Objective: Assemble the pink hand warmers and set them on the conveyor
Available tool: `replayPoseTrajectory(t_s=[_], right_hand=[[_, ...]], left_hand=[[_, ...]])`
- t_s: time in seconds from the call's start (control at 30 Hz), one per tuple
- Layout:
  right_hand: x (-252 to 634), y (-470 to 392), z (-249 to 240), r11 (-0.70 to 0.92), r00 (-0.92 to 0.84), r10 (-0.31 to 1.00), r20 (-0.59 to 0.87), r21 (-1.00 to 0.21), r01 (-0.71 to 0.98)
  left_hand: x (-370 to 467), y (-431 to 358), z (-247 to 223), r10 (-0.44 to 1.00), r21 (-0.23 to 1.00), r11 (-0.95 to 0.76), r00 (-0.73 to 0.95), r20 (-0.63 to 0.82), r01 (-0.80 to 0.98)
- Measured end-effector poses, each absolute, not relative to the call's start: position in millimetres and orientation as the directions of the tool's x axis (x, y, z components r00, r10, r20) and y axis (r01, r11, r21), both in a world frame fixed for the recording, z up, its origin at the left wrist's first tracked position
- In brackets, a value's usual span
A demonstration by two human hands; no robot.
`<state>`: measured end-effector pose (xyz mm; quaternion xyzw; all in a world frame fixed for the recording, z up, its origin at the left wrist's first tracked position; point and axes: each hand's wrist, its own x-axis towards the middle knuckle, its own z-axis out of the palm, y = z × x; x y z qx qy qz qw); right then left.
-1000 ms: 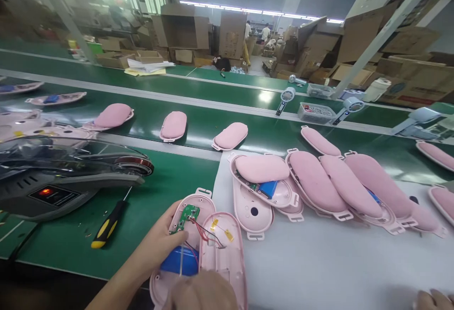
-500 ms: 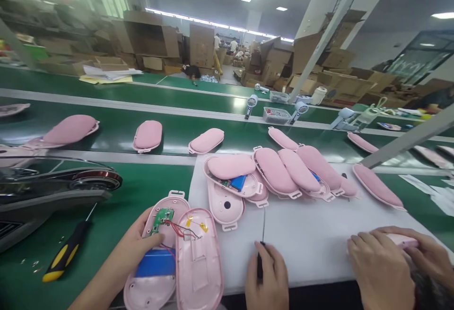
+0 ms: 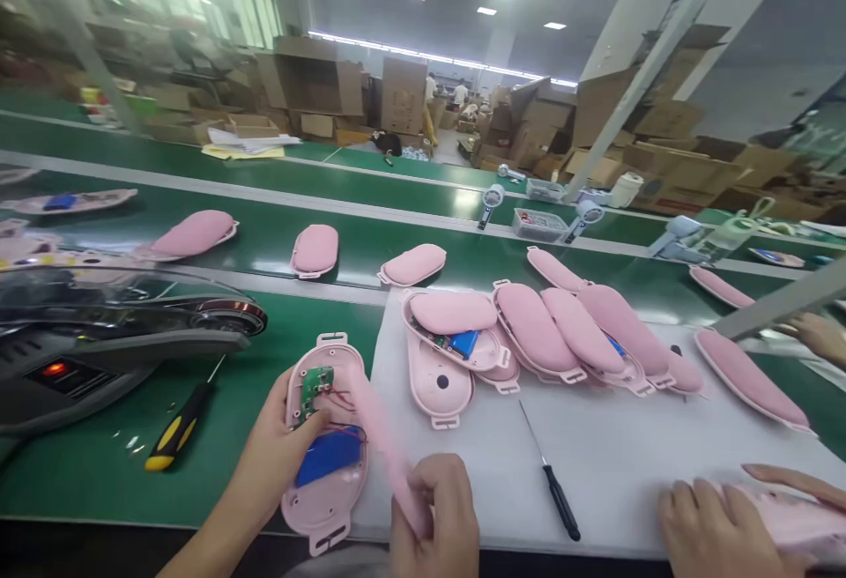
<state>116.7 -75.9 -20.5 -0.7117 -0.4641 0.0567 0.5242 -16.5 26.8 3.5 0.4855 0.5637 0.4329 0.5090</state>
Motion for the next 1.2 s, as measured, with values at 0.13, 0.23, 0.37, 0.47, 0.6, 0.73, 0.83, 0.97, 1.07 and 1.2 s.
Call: replayPoseTrajectory(t_s=[0.13,0.23,0.37,0.47,0.6,0.73,0.83,0.97,1.07,1.2], right_hand=[[118,-58,-20,0.114,0.492,0.803,0.337,-0.896,0.428],[120,-46,-23,0.028,0.399,0.910,0.111,-0.977,0.210],[126,-45,-15,-0.068,0.359,0.932,0.058,-0.942,0.328],[126,-50,-8,-0.114,0.473,0.870,0.142,-0.874,0.472],[123,-49,-9,-0.063,0.473,0.837,0.276,-0.810,0.583],[121,-40,-16,0.016,0.371,0.835,0.407,-0.691,0.723],[118,-36,-18,0.059,0.318,0.822,0.473,-0.626,0.778],[112,-34,-21,0.098,0.276,0.797,0.538,-0.565,0.819],[106,-39,-28,0.087,0.282,0.814,0.508,-0.586,0.806],[105,-51,-21,0.058,0.270,0.828,0.491,-0.555,0.830]], left_hand=[[-10,30,10,0.999,0.980,0.033,-0.020,-0.029,0.196],[-11,36,10,0.998,0.976,0.019,0.051,-0.031,0.218],[-13,41,11,0.996,0.937,0.070,0.033,-0.087,0.344],[-11,43,16,0.992,0.893,0.115,-0.009,-0.124,0.434],[-7,44,21,0.995,0.897,0.092,-0.002,-0.102,0.433],[-7,44,20,0.993,0.902,0.112,-0.019,-0.114,0.418],[-7,42,19,0.995,0.896,0.096,-0.024,-0.095,0.433],[-6,39,18,0.999,0.900,0.052,-0.014,-0.051,0.433],[-5,36,15,1.000,0.911,-0.007,0.007,0.004,0.413],[-5,34,12,0.996,0.897,-0.083,0.013,0.085,0.434]])
